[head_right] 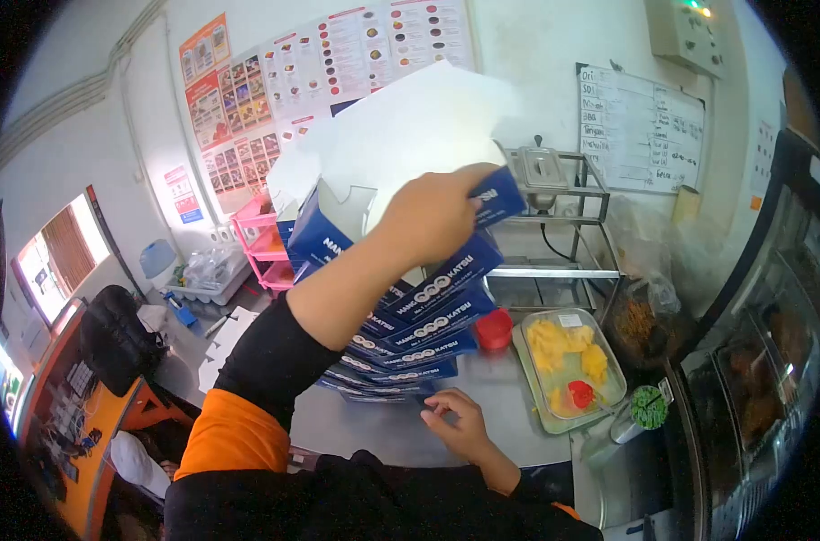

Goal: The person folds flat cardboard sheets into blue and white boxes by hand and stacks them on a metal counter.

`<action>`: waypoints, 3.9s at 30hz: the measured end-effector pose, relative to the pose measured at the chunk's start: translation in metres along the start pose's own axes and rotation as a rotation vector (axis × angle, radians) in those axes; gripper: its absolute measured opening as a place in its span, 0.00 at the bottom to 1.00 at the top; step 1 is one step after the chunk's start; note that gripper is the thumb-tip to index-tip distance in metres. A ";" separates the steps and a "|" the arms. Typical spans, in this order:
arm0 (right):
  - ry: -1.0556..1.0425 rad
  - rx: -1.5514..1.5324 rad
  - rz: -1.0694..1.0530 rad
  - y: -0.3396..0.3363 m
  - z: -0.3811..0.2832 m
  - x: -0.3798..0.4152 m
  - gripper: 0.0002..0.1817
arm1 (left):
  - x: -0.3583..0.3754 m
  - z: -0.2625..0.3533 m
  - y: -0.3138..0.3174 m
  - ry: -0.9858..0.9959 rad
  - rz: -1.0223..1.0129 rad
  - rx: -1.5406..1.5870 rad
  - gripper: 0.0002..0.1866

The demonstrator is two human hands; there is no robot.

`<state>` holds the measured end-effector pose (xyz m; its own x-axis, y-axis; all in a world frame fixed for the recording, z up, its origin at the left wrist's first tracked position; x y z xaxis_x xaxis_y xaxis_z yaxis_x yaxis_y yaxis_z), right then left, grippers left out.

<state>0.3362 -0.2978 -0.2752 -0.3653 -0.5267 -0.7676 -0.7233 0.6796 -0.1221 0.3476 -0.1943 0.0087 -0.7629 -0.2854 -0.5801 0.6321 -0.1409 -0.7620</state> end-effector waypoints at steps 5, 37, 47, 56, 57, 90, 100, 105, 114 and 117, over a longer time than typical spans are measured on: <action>0.041 -0.008 0.023 -0.009 0.000 0.006 0.10 | 0.005 -0.020 -0.030 -0.125 0.123 0.017 0.16; 0.193 -0.103 0.223 -0.018 0.016 0.016 0.07 | 0.183 -0.195 -0.115 0.046 0.668 0.102 0.12; 0.864 0.206 -1.014 0.077 0.058 0.042 0.24 | 0.282 -0.559 0.020 -1.145 -0.167 -0.168 0.33; 0.909 0.333 -0.906 0.105 0.082 0.012 0.25 | 0.253 -0.593 0.092 -1.183 -0.448 -0.179 0.31; 0.907 0.297 -0.882 0.108 0.085 0.013 0.25 | 0.248 -0.598 0.087 -1.164 -0.518 -0.206 0.31; -0.732 -0.221 -0.665 0.325 -0.027 -0.080 0.20 | 0.374 -0.277 -0.081 -0.994 0.853 1.541 0.18; -0.822 -0.736 -0.357 0.273 -0.060 -0.074 0.12 | 0.417 -0.234 -0.067 -0.816 1.002 1.571 0.17; -0.468 -0.656 -0.241 0.270 -0.063 -0.073 0.09 | 0.413 -0.225 -0.054 -0.683 0.941 1.553 0.14; -0.637 -0.425 -0.294 0.259 -0.065 -0.045 0.07 | 0.376 -0.229 -0.031 -0.718 0.820 1.683 0.12; -0.557 -0.222 -0.138 0.261 -0.061 -0.051 0.09 | 0.359 -0.215 -0.020 -0.807 0.784 1.737 0.13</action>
<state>0.1308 -0.1247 -0.2295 0.0582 -0.2158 -0.9747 -0.8690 0.4696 -0.1558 0.0318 -0.0898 -0.2457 -0.4152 -0.9095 0.0221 0.5328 -0.2233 0.8163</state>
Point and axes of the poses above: each hand's wrist, its own x-axis away from the middle knuckle, its own y-axis out of the palm, z = x × y, the point moved 2 cm from there along -x, towards the middle knuckle, and after that the axes turned 15 degrees about -y, right-handed, at the moved point
